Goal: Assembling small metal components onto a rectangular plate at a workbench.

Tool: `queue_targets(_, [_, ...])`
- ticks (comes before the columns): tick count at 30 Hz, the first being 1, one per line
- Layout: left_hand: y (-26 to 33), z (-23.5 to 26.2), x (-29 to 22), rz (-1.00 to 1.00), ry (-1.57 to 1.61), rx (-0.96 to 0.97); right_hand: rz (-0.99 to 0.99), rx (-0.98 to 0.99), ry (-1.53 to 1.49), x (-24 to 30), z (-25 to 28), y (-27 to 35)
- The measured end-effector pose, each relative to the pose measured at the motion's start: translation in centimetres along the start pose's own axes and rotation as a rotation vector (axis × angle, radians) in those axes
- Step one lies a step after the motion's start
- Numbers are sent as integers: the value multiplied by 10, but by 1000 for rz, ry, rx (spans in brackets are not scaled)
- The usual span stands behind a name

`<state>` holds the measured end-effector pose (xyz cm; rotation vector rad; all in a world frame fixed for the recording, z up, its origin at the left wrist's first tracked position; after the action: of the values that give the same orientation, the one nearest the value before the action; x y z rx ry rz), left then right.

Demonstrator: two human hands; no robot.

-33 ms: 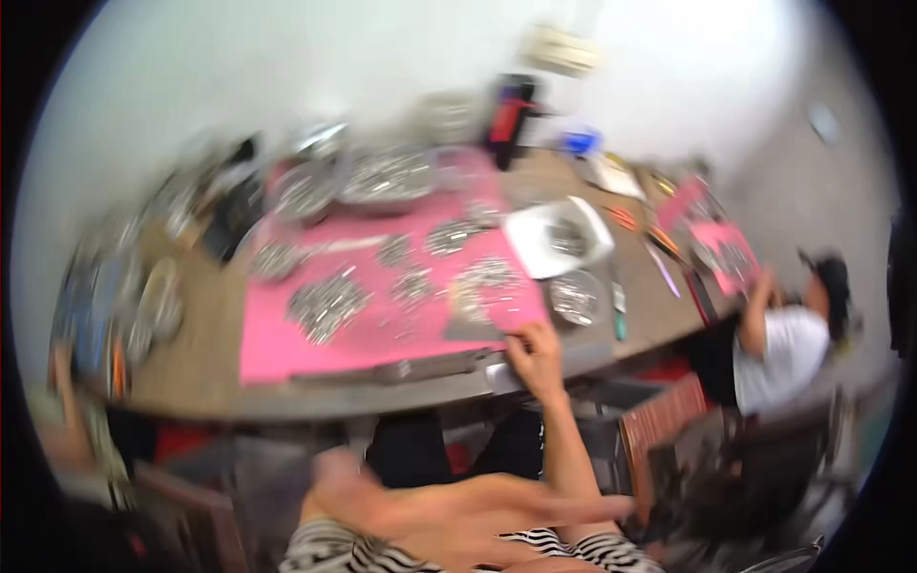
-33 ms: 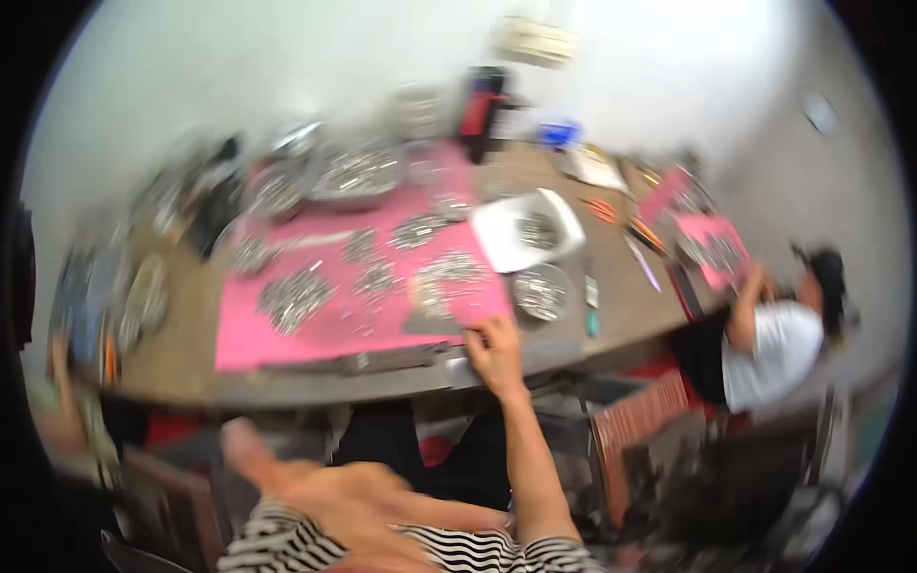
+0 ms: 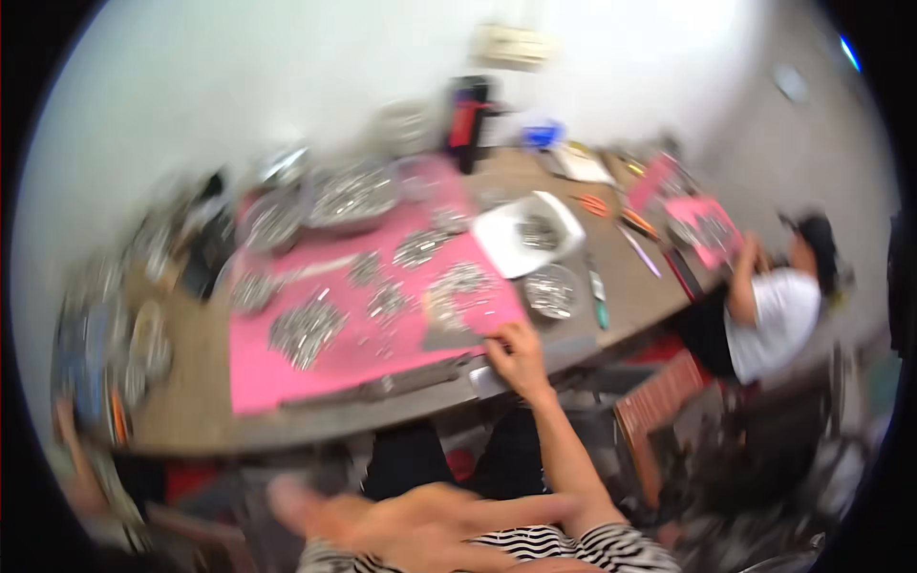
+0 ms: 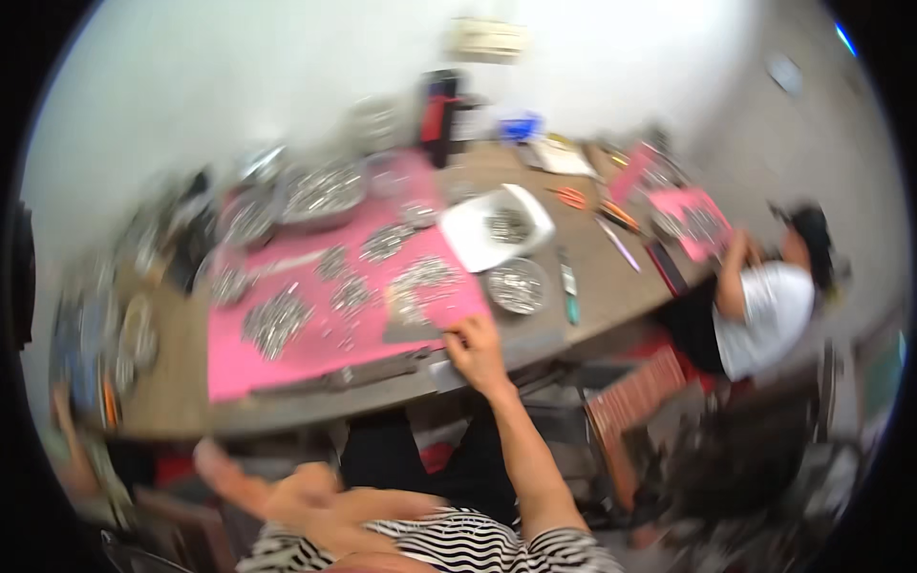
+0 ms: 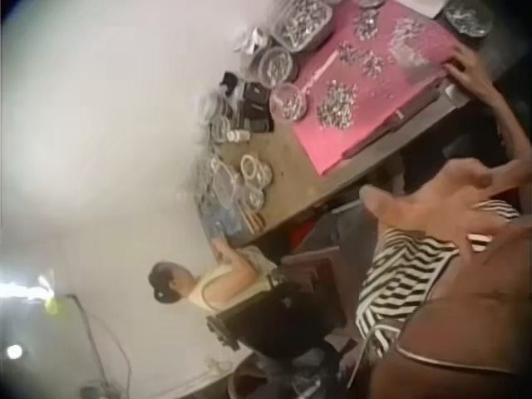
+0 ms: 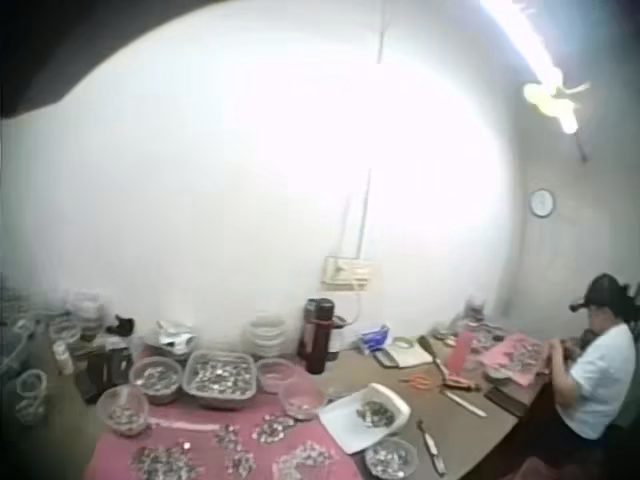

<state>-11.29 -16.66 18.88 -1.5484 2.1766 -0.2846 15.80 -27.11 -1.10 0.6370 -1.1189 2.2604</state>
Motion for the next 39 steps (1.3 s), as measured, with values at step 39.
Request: queue_targets(39, [2,36,-29,-335,-166,612,-152,106,-163,-23,20,4])
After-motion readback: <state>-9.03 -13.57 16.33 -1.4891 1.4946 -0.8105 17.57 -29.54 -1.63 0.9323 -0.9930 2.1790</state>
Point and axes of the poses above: each hand's wrist, its own y-axis away from the middle knuckle, its own z-axis out of the back of the hand, x = y × z, the point moved 1 cm from there along -y, towards the middle knuckle, and after that the axes turned 3 degrees about x, right-handed, at the moved point
